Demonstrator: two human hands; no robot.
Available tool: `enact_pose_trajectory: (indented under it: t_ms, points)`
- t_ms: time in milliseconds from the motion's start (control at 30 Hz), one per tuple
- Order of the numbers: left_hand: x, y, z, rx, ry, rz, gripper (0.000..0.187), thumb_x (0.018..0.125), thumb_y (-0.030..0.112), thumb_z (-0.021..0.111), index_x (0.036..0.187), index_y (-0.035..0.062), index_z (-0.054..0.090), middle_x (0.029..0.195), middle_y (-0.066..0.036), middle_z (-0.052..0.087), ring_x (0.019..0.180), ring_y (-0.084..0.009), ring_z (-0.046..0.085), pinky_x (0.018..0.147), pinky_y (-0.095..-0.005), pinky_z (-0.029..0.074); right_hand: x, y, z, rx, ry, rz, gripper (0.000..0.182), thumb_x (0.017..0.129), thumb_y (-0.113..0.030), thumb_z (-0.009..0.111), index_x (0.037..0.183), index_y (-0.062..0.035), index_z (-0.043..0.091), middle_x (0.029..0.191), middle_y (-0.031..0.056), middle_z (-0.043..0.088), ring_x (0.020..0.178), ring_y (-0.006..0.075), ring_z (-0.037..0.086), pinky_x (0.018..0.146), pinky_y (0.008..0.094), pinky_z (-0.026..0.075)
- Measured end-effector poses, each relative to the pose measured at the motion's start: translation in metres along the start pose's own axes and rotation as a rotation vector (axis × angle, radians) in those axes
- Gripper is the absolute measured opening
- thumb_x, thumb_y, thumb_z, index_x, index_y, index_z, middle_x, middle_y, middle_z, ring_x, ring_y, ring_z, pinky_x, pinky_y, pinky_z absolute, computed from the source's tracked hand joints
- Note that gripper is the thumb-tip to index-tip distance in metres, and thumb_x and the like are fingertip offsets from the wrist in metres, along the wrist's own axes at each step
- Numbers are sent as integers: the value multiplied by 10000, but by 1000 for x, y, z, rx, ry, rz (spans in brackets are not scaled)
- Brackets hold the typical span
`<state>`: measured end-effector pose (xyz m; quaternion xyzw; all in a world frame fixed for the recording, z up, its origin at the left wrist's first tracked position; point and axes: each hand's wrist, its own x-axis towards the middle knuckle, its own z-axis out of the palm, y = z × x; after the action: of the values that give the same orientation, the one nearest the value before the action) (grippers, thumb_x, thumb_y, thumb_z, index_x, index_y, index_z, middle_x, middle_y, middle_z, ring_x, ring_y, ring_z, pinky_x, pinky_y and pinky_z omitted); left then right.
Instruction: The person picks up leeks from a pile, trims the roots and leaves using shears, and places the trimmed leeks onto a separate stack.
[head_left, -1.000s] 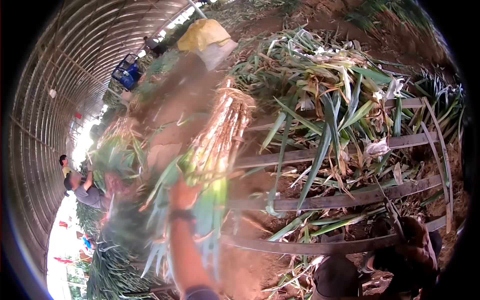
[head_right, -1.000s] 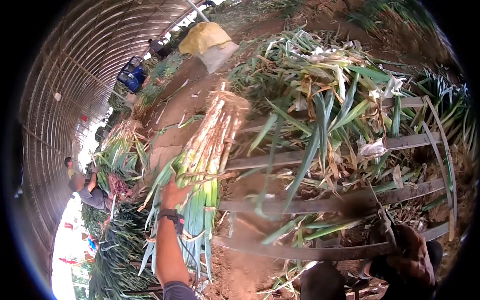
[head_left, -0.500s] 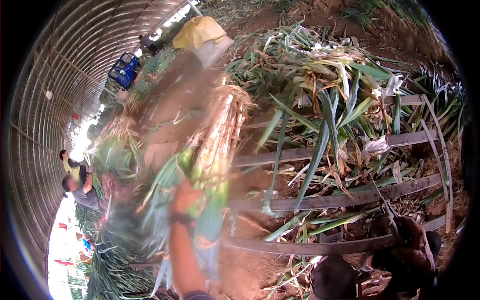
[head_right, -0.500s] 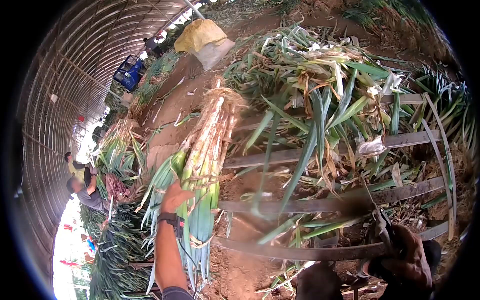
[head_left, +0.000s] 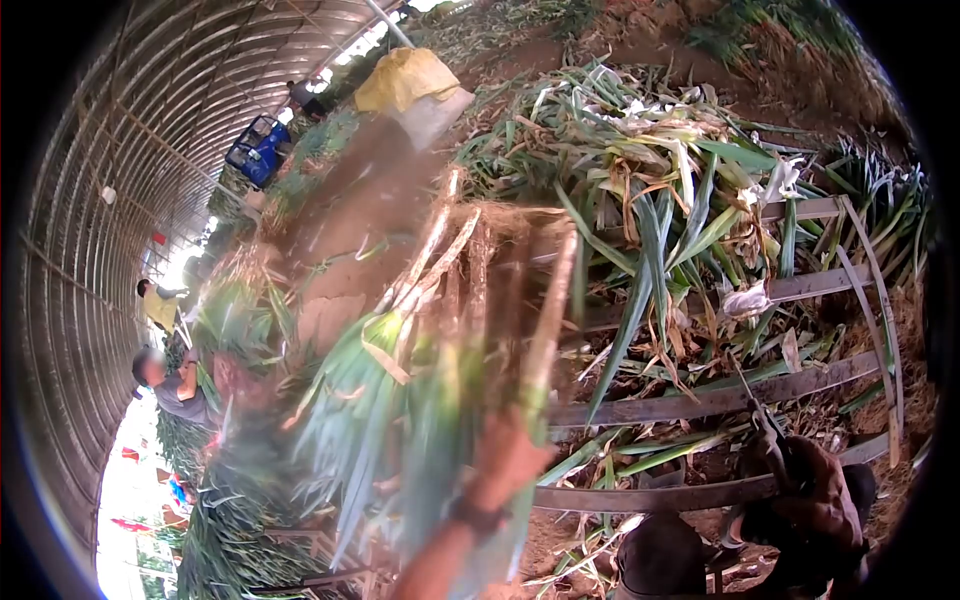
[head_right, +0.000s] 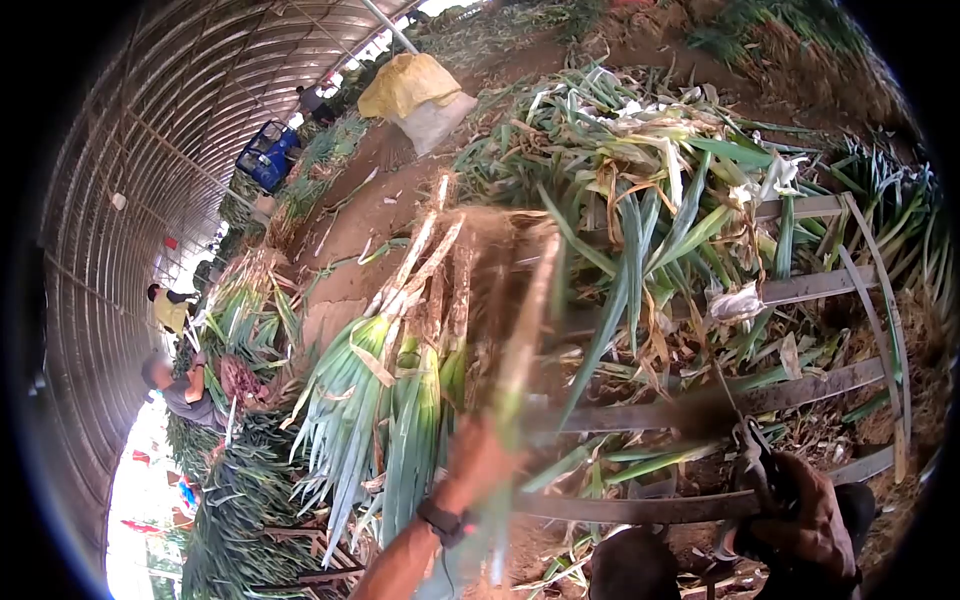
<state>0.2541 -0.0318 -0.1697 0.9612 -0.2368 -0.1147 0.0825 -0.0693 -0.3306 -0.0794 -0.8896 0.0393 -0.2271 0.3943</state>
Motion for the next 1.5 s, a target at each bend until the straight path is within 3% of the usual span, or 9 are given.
enact_pose_trajectory:
  t_ms: [100, 233, 300, 367, 500, 800, 1000, 1167, 1500]
  points:
    - [-19, 7, 20, -46, 69, 602, 583, 870, 382, 768, 1275, -3, 604, 1240, -224, 618, 1142, -400, 605, 1014, -502, 479, -3, 7, -3, -26, -103, 174, 322, 644, -193, 904, 933, -125, 779, 1233, 294, 626, 999, 440, 674, 810, 476, 554]
    - [25, -10, -7, -285, 78, 222, 444, 897, 324, 747, 1246, 64, 659, 1230, -173, 663, 1186, -350, 609, 984, -481, 497, 1, 7, -4, 2, -170, 337, 342, 628, -206, 911, 935, -114, 791, 1200, 281, 635, 985, 430, 672, 814, 463, 549]
    - [63, -44, -13, -128, 533, 157, 515, 869, 327, 770, 1282, 51, 634, 1188, -200, 674, 1117, -365, 638, 931, -474, 525, 5, 1, -2, 11, -171, 346, 364, 629, -209, 911, 954, -107, 782, 1193, 278, 636, 982, 423, 672, 815, 458, 548]
    - [94, -102, -3, 153, 623, 18, 685, 812, 373, 814, 1346, 17, 573, 1146, -245, 685, 1058, -391, 664, 879, -480, 544, 10, -3, -2, 21, -175, 370, 386, 630, -211, 911, 973, -99, 773, 1185, 275, 637, 979, 416, 673, 816, 452, 548]
    - [126, -160, 18, -180, 257, -237, 921, 722, 447, 868, 1386, -69, 494, 1184, -298, 674, 1088, -418, 675, 887, -489, 544, 15, -6, -2, 23, -176, 407, 431, 632, -216, 911, 1011, -83, 755, 1171, 268, 639, 973, 402, 673, 818, 442, 546]
    - [113, -115, -36, -233, 63, -270, 918, 682, 391, 877, 1371, -90, 510, 1265, -303, 646, 1160, -397, 656, 963, -461, 524, 19, -6, -1, 22, -189, 437, 531, 636, -226, 912, 1096, -48, 716, 1138, 253, 642, 959, 372, 673, 822, 418, 541]
    - [127, -142, 14, -198, 176, -243, 963, 655, 344, 896, 1408, -81, 472, 1319, -308, 609, 1198, -409, 626, 1008, -446, 507, 19, -6, -5, -3, -190, 435, 598, 639, -233, 912, 1154, -25, 689, 1116, 243, 645, 950, 351, 673, 825, 402, 538]
    - [129, -148, -1, -341, 59, -218, 886, 654, 253, 862, 1409, -29, 493, 1158, -264, 689, 1064, -368, 687, 905, -423, 550, 26, -15, -11, -67, -194, 442, 654, 642, -239, 912, 1201, -5, 667, 1097, 235, 647, 943, 334, 673, 827, 389, 536]
    - [105, -114, 0, -262, 20, -107, 796, 673, 185, 824, 1397, 9, 543, 1141, -246, 701, 1035, -342, 694, 864, -407, 565, 41, -34, -20, 146, -214, 845, 825, 647, -241, 886, 1328, 71, 540, 1060, 180, 660, 926, 247, 664, 823, 375, 531]
